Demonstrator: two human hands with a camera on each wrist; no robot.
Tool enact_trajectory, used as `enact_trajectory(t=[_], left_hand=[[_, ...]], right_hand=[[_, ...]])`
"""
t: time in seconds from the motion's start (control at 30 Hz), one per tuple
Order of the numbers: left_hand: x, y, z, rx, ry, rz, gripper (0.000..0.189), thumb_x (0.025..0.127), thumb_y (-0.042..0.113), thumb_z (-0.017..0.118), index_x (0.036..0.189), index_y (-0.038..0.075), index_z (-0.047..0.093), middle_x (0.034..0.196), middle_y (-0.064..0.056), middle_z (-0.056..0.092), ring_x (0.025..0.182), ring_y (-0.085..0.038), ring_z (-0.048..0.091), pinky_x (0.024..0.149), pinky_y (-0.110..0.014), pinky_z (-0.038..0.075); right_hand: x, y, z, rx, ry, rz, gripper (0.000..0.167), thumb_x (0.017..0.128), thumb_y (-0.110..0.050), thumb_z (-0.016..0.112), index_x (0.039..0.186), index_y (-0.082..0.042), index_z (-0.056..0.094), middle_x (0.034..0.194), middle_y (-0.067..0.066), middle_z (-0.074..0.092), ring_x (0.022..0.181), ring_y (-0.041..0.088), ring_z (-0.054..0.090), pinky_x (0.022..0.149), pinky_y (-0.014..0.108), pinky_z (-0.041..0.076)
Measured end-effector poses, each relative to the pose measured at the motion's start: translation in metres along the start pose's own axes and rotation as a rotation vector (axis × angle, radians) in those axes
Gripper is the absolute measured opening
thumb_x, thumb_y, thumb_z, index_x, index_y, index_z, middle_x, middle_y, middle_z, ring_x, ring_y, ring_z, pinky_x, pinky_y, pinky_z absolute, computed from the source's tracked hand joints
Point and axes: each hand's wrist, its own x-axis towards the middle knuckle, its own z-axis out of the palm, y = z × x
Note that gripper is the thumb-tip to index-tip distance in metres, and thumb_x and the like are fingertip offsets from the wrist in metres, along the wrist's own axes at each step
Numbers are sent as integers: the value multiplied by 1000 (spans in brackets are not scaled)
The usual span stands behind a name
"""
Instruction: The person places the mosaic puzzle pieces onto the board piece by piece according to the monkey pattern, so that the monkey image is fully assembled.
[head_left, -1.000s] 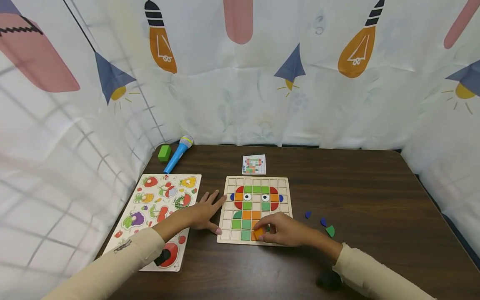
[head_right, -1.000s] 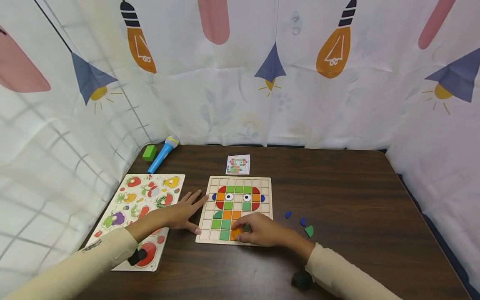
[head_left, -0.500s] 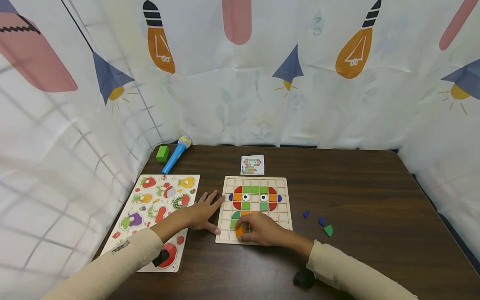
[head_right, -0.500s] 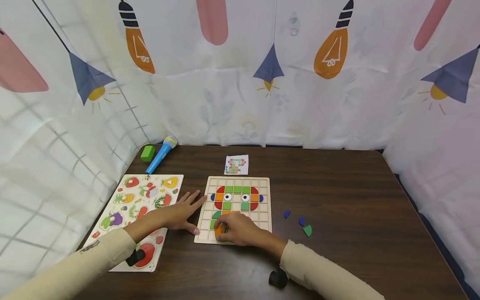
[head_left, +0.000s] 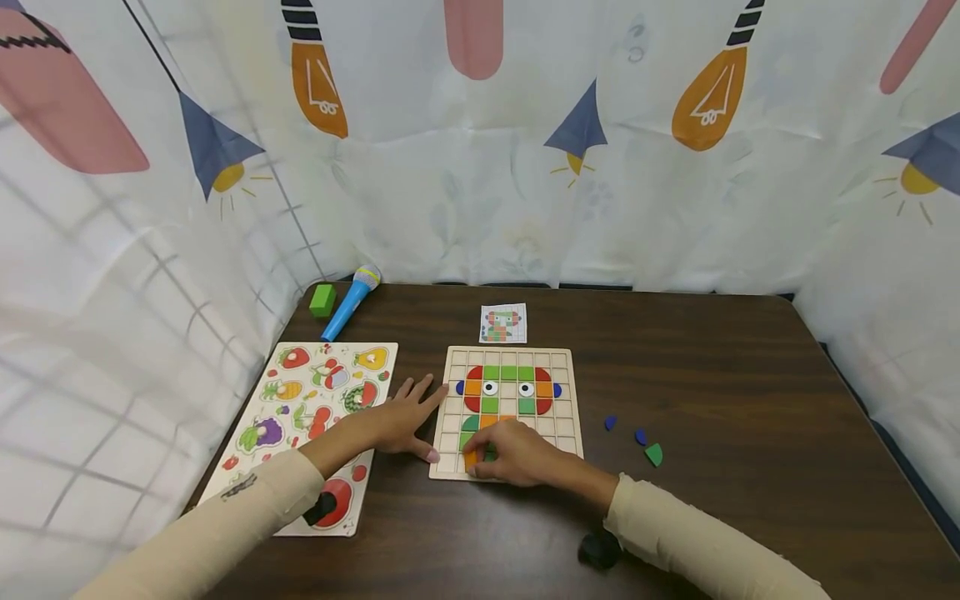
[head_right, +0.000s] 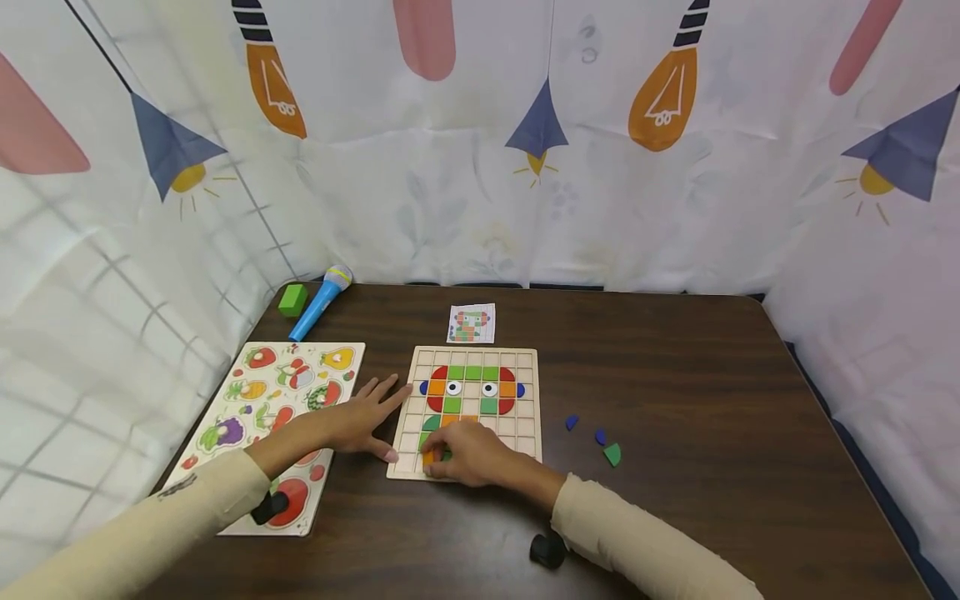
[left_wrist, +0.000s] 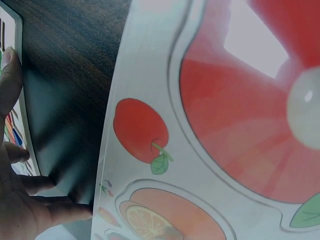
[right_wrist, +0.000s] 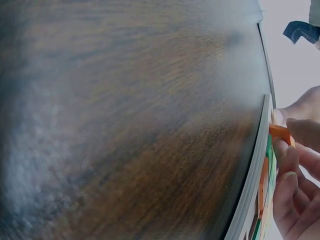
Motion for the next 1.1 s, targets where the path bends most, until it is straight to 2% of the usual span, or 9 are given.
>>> enact_trajectory(t=[0.2,0.73,1.1], left_hand=[[-1,0,-2,6,0,-1,109,81,57,76,162,14,16,167,-24,7,150,-55,8,113,-69,27],[-2,-1,0,1,-3,8,109,82,57,75,162,14,16,167,-24,7,150,-56,8,113,-69,27],[-1,1,-2,7,-6,6,109,82,56,76,162,14,16,167,-25,7,150,-56,8,113,-69,27]], right_hand=[[0,-2,-1,-19,41,29,20,87,-26,80,105,-16,75,73,-17,60,70,-1,53,70,18,45],[-1,-7,3,-132,76,64,22,81,-30,84,99,-18,77,71,-19,58,72,-1,53,65,21,45],[1,-6,5,-161,109,44,20,81,-29,85,98,-20,80,68,-19,58,70,-2,53,62,20,44]])
